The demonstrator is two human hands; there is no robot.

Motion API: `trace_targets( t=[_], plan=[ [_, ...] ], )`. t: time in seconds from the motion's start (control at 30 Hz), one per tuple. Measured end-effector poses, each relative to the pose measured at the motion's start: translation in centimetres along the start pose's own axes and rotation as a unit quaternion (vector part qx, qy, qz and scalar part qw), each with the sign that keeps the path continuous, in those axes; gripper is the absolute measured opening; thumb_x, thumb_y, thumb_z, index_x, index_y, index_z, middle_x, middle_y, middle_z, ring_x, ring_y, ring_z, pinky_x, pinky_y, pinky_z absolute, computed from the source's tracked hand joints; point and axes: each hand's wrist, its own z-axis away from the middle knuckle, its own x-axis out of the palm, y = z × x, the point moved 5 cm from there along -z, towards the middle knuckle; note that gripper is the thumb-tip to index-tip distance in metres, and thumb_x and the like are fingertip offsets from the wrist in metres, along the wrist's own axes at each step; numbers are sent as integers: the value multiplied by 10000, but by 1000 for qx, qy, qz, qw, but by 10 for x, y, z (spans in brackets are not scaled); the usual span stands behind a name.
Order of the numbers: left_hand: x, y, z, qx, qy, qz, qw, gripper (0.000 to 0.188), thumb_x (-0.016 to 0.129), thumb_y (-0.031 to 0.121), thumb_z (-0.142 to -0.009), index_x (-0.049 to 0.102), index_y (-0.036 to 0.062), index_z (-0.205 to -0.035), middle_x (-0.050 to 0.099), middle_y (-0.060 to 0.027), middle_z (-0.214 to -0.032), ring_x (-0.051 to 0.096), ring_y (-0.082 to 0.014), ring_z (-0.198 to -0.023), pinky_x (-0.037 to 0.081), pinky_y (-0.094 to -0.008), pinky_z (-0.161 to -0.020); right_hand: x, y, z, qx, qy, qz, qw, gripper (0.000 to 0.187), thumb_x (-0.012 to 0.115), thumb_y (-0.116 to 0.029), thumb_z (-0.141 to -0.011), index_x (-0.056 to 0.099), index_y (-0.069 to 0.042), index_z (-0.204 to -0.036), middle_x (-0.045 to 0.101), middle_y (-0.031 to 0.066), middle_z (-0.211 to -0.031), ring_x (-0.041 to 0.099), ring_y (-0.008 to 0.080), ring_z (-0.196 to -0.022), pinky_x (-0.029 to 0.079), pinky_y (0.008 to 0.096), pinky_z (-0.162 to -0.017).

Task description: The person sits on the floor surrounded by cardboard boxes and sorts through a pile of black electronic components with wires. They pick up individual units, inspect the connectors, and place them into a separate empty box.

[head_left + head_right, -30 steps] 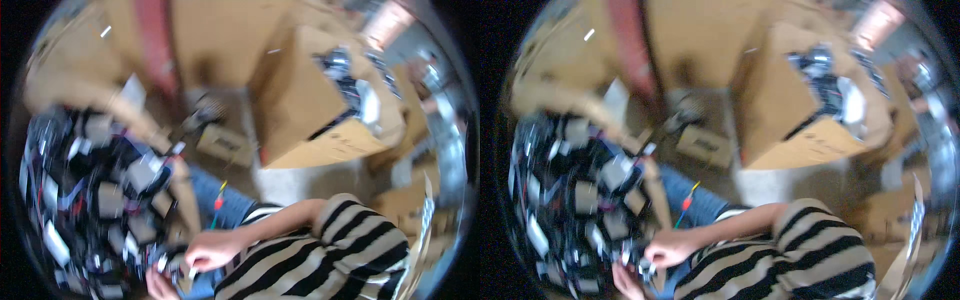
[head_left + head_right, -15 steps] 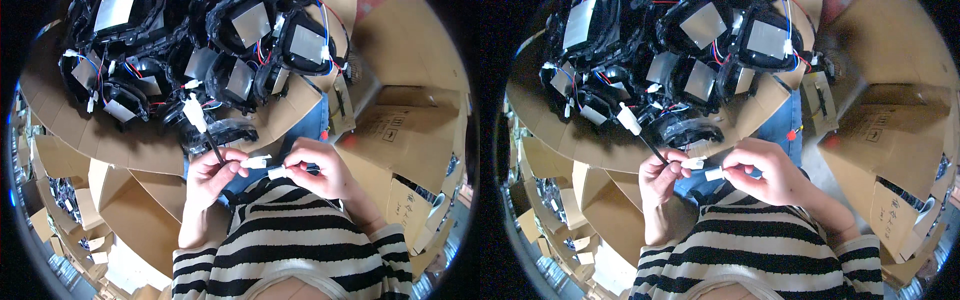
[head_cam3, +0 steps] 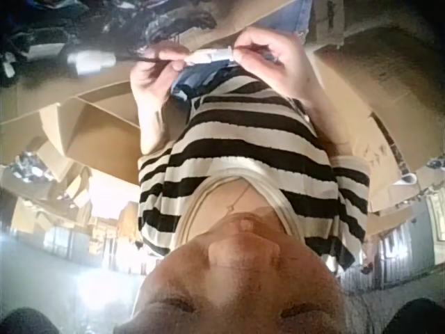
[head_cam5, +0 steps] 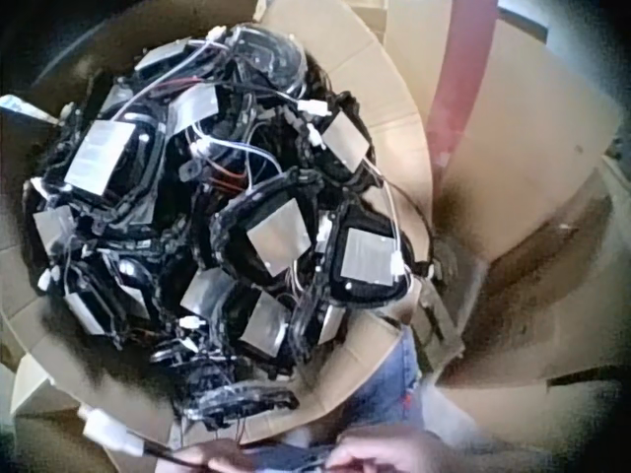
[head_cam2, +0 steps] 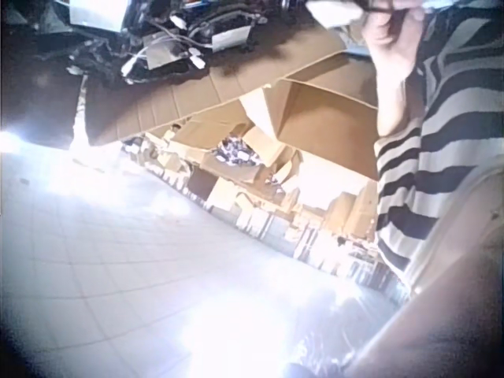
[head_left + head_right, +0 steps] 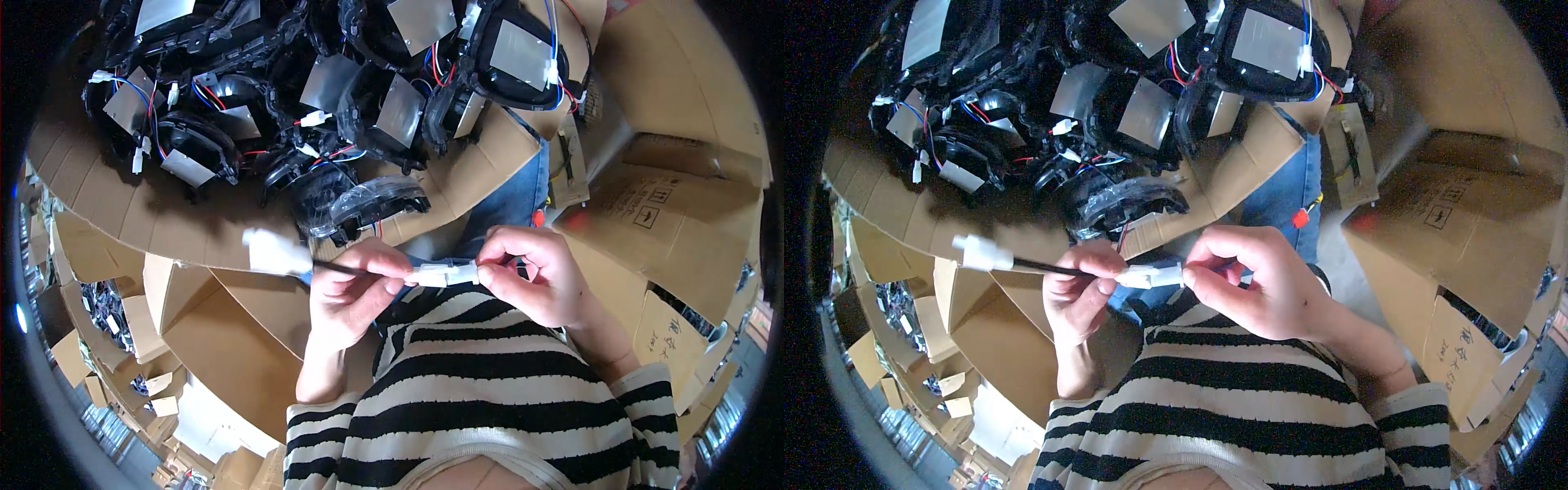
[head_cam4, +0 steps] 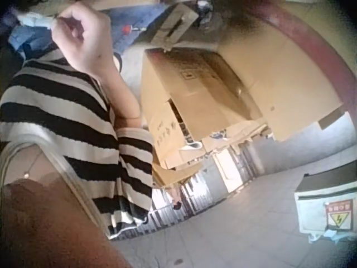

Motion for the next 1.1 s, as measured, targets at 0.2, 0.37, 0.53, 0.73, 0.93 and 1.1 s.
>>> trace_targets(
  t=[0.2, 0.37, 0.53, 0.73, 0.93, 1.1],
  plan=[
    [14, 1, 6, 5, -22, -221, 975, 131, 519, -96, -688, 552, -4, -776, 573, -96, -784, 537, -153, -682, 420, -243, -583, 15, 17, 6, -5, -1, 71, 997, 51, 557, -49, -713, 527, -8, -718, 506, 20, -612, 402, 59, -483, 317, 210, -429],
    [-5, 6, 16, 37, 43, -137, 989, 166, 476, -88, -743, 563, -37, -875, 565, -123, -805, 533, -166, -722, 417, -245, -648, -1, 22, 13, 67, 1, -13, 998, 45, 541, -52, -746, 535, -11, -727, 509, 11, -616, 428, 54, -515, 328, 198, -450],
    [2, 0, 14, 35, 25, -136, 990, 108, 495, -66, -738, 559, -33, -819, 568, -127, -797, 531, -165, -704, 416, -253, -616, 6, 6, 10, 8, -33, -67, 997, 54, 540, -55, -750, 534, -2, -742, 531, 22, -639, 458, 59, -564, 358, 199, -507],
    [2, -2, 14, 89, 5, -155, 984, 97, 515, -46, -725, 565, -13, -801, 579, -113, -758, 533, -170, -654, 416, -269, -594, 6, 6, 11, 92, -39, -55, 994, 64, 538, -63, -752, 531, -1, -740, 541, 29, -643, 464, 57, -567, 354, 192, -492],
    [10, 1, 13, 95, -11, -208, 973, 109, 518, -70, -716, 580, -15, -787, 583, -108, -741, 529, -173, -628, 402, -247, -553, 7, 10, 13, 92, 29, 25, 995, 54, 545, -54, -739, 527, -4, -733, 508, 25, -615, 428, 69, -530, 331, 202, -465],
    [12, 1, 11, 70, -35, -252, 965, 119, 551, 47, -739, 574, -38, -819, 569, -128, -754, 541, -196, -662, 416, -263, -558, 9, 16, 10, -8, 29, 68, 997, 37, 543, -31, -730, 523, 0, -727, 476, 39, -611, 417, 98, -513, 326, 214, -462]
  ],
)
